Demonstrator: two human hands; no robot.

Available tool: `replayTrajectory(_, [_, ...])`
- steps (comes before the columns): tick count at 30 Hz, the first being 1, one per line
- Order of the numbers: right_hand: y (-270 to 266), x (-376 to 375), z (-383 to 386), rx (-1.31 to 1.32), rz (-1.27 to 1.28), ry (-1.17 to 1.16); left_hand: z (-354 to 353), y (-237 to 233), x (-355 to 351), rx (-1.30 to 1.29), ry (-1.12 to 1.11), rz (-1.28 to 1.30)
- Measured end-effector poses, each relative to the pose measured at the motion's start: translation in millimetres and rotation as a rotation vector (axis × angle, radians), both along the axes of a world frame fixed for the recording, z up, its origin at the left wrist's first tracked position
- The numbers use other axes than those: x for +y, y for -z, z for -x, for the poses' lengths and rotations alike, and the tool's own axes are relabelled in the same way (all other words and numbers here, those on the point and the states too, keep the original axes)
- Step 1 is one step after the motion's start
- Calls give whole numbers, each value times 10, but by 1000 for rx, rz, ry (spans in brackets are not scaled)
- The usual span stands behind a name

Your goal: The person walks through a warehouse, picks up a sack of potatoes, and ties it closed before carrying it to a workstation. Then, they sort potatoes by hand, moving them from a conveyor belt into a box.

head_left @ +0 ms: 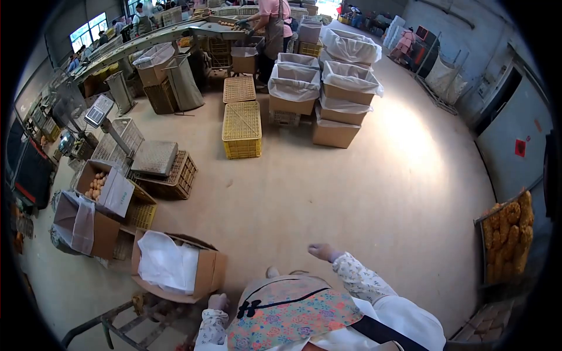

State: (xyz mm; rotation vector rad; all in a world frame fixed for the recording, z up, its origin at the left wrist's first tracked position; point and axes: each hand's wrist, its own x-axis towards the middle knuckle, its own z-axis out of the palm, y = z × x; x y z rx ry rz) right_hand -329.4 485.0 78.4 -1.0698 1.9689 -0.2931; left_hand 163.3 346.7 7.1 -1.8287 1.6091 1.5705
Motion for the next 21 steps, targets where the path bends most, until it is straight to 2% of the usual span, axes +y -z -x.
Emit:
replayTrajectory(1, [145,119,194,48,-150,-15,292,-127,-296,31,-183,-49])
replayTrajectory(2, [530,298,422,179,-309,-62,512,-80,-668,77,-37,82])
replayTrajectory(3, [546,432,539,187,-386,48,825,-158,-1032,147,-224,-13])
replayTrajectory(4, [853,673,695,210,-341,180,1080,-261,-1443,200,-174,51])
replayTrajectory(5, [1019,729,957,37,-580,29,1340,-356,-1832,359,-309,38])
replayTrajectory(6, [1192,890,959,-150,-581,723,1525,-384,-2294,398,-379,36])
replayTrajectory(7, [1143,788,1051,-179,-703,728,1714,-391,-2740,437,-449,32])
replayTrajectory(8, [1127,630,1191,-205,-827,729,1900,-462,-3185,420,-407,82])
replayTrajectory(10, [1166,99,1521,-178,-786,810,2105,-573,-3990,375,-345,179])
replayTrajectory(13, [1287,-1304,2168,-99,-563,841,2123,-174,-4961,479,-384,134])
replayTrajectory(14, [1456,-1904,2460,237,-560,-52,2068,-10,-5124,441,-366,169])
replayTrajectory(15, [1650,-2454,2599,252,-365,-36,1937,140,-5150,394,-347,188])
replayTrajectory(16, [1587,-3157,2639,269,-168,-39,1865,217,-5238,358,-326,210])
replayTrajectory(17, [1522,-3874,2675,292,17,-58,1813,-23,-5284,287,-220,222])
replayTrajectory(18, [2384,-4530,2914,-116,109,276,1817,-411,-5344,222,-113,236])
replayTrajectory(19, [1562,-5454,2673,-391,174,430,1671,-320,-5363,147,-171,234])
replayTrajectory(20, [679,-6283,2374,-231,144,295,1536,-255,-5387,74,-231,231])
replayTrajectory(21, [274,-6963,2256,-214,199,154,1344,18,-5480,8,-214,242])
